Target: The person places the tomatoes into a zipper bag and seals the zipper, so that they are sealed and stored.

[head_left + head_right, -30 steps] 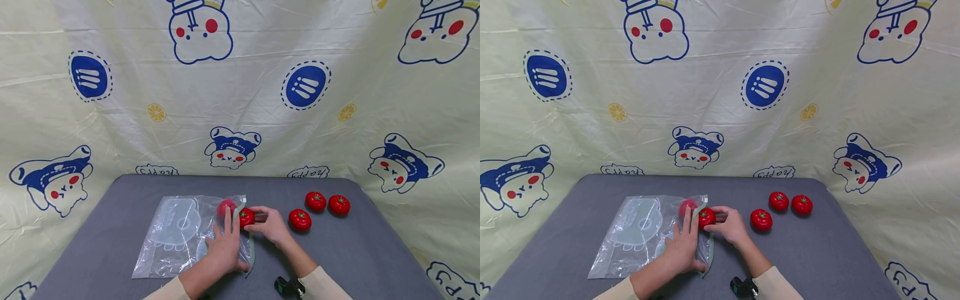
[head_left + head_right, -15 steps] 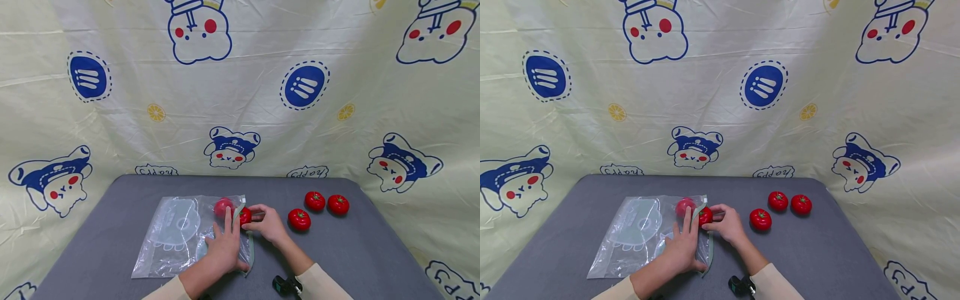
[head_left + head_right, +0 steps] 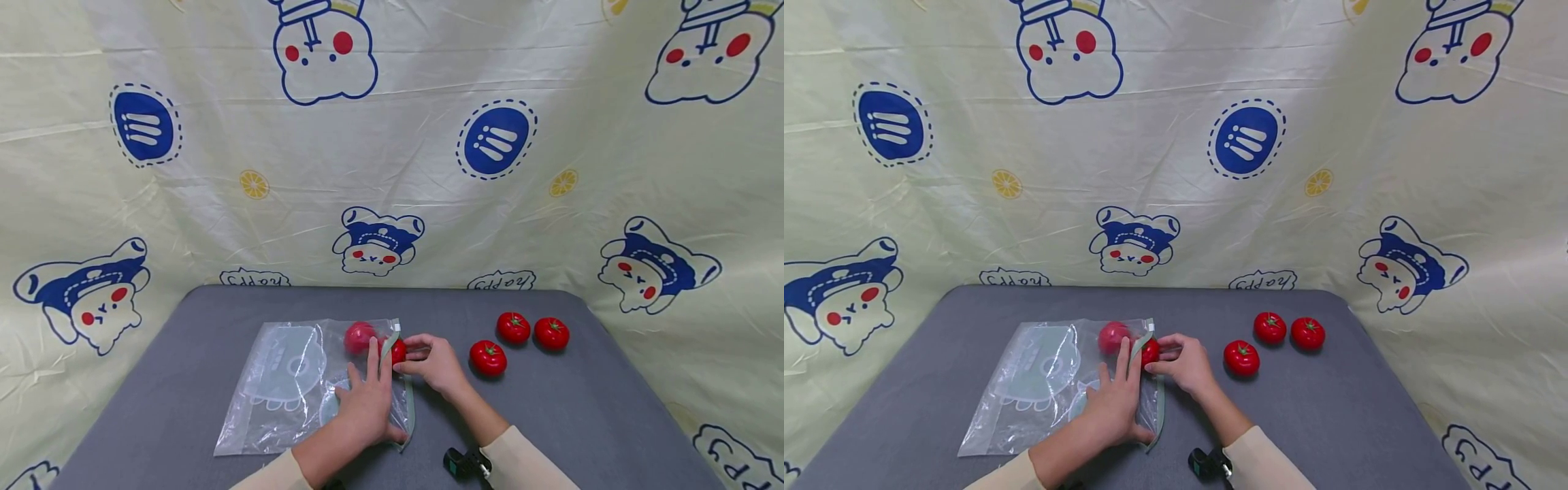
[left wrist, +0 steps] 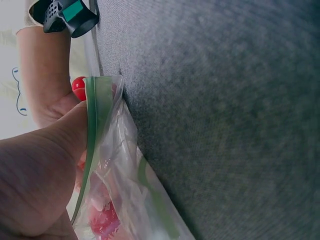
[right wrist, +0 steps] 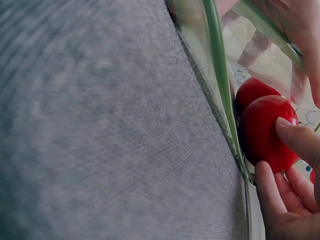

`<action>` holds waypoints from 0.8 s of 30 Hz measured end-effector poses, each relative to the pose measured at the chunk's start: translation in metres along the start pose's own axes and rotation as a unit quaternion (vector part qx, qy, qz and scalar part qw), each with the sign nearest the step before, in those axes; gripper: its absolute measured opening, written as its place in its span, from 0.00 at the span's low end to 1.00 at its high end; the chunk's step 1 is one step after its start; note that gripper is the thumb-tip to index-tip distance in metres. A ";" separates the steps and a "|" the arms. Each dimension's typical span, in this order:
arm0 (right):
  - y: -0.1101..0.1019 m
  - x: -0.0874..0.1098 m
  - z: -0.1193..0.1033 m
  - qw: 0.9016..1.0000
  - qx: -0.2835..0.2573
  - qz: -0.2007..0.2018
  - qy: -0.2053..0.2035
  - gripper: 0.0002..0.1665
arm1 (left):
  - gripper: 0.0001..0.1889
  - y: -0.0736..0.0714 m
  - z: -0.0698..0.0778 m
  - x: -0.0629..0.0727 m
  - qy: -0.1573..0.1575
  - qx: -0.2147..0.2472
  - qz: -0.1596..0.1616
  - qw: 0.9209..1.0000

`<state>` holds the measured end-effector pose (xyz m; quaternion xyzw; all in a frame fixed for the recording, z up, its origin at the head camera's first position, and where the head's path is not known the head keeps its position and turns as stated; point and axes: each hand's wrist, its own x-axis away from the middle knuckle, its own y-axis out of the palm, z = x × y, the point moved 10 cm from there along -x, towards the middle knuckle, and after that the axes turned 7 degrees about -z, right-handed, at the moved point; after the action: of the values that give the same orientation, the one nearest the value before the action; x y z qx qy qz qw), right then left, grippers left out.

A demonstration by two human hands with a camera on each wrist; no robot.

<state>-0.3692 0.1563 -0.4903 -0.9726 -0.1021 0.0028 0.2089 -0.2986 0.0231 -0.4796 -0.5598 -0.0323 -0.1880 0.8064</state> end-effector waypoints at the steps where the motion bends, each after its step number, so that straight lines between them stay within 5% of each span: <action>1: 0.000 0.000 0.000 1.000 0.000 0.000 0.000 0.27 | 0.73 0.000 0.000 0.000 0.000 0.000 -0.001 1.000; 24: 0.001 -0.005 0.002 1.000 -0.026 -0.006 -0.005 0.18 | 0.73 0.004 -0.003 -0.006 -0.015 -0.022 -0.006 1.000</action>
<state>-0.3741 0.1549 -0.4927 -0.9771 -0.1088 0.0040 0.1829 -0.3029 0.0233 -0.4855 -0.5801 -0.0437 -0.1849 0.7921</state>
